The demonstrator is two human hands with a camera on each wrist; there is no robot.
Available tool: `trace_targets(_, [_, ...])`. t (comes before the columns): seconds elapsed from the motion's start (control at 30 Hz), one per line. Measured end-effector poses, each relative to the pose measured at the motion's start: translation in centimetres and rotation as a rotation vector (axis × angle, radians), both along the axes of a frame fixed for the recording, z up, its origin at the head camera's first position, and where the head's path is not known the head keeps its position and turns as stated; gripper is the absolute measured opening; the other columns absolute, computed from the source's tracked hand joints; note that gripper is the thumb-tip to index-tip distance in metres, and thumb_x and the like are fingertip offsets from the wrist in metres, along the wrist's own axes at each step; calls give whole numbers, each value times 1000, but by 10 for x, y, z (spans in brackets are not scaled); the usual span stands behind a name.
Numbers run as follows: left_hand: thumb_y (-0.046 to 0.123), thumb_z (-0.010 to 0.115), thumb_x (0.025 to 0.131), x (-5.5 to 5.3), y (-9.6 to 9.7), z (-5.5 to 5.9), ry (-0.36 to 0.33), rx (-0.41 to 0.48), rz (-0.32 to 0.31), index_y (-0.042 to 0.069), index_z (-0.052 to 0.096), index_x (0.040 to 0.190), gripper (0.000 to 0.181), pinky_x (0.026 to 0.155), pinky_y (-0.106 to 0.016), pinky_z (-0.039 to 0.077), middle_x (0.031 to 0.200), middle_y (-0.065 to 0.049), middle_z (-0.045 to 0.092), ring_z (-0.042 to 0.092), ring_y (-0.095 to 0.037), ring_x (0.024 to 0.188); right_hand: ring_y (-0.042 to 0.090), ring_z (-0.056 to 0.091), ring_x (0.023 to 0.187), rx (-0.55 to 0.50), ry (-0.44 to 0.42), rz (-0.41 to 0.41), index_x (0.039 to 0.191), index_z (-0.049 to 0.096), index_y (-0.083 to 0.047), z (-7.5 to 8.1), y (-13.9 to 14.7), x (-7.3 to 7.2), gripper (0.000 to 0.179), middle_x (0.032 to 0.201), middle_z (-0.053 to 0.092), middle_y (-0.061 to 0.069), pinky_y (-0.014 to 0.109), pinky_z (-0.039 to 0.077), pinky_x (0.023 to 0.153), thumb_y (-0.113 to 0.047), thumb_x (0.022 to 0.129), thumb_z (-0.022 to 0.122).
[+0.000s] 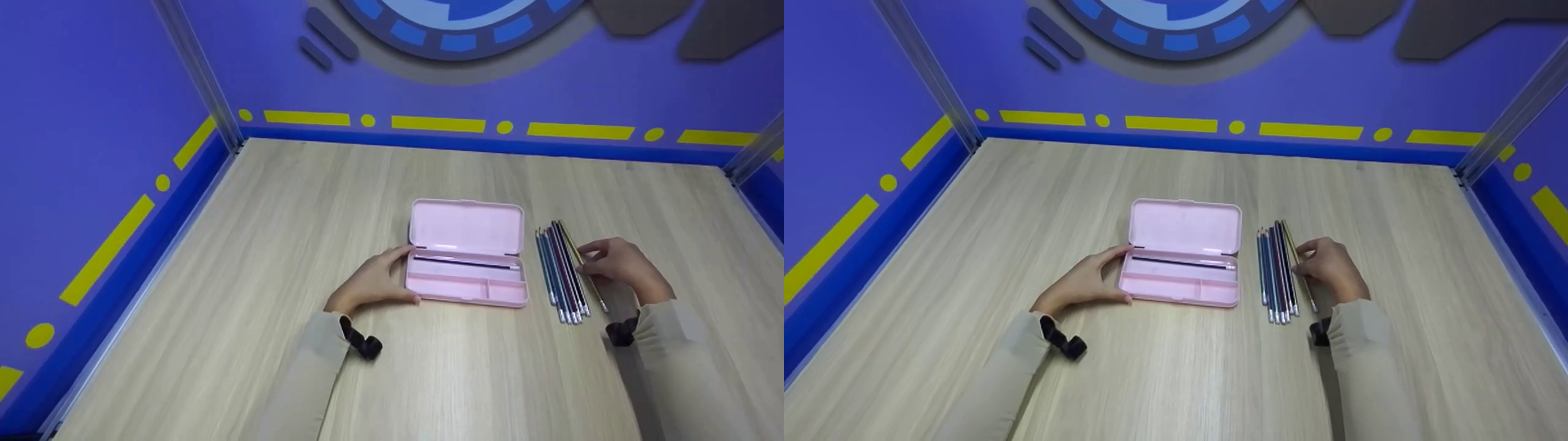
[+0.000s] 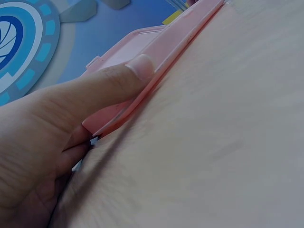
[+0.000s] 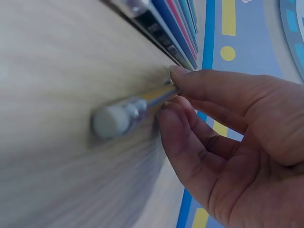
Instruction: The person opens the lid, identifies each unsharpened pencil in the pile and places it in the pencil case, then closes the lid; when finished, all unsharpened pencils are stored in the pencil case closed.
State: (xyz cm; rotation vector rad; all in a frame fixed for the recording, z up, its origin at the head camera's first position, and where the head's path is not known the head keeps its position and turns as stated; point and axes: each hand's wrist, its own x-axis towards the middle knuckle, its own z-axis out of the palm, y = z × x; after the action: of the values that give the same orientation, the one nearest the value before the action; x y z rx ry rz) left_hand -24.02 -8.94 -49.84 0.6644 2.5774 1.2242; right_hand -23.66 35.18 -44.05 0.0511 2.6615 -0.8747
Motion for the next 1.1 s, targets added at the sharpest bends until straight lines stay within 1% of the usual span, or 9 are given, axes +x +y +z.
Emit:
trace_targets(0.13, [46,90,57,0,0,0,-1,-6,4,24,40,147,105,116,-37,31,149,-2,44,38,-19,138,13,66,74,-25,-29,-3,132,47,15,0,1,-1,60,102,66,25,30,58,66,-14,85,70])
trace_targets(0.3, [47,89,58,0,1,1,2,-18,3,22,39,148,106,116,-38,30,150,-3,43,37,-20,140,13,66,75,-73,-55,2,133,44,16,2,4,1,60,105,66,26,31,59,67,-12,86,68])
trace_targets(0.47, [46,89,58,0,0,0,9,-22,2,23,39,147,105,117,-38,29,150,-2,43,36,-20,140,10,64,75,-135,-70,-1,136,43,14,2,7,5,60,107,65,21,28,58,67,-16,88,65])
trace_targets(0.6, [46,89,58,0,0,0,5,-21,2,23,39,148,105,117,-37,29,151,0,42,35,-19,141,9,63,74,-166,-52,-9,135,45,13,0,10,7,57,102,66,13,25,57,65,-14,89,63])
trace_targets(0.73, [46,90,58,0,0,0,-6,-13,4,23,39,148,106,117,-37,28,151,0,42,34,-19,141,9,62,74,-194,-33,-15,135,46,11,0,11,8,53,97,66,9,26,57,66,-14,91,62])
trace_targets(0.97, [46,90,58,-1,-1,-1,-13,-2,6,25,39,147,105,117,-36,29,150,1,42,35,-17,140,13,62,75,-195,13,-28,133,52,5,8,7,9,47,100,63,11,29,57,68,-15,91,61])
trace_targets(1.1, [46,90,57,0,0,-1,-9,4,5,24,40,147,105,117,-36,28,150,1,42,35,-17,141,8,61,82,-194,51,-21,133,53,4,14,2,9,47,103,64,9,27,56,72,-16,91,62])
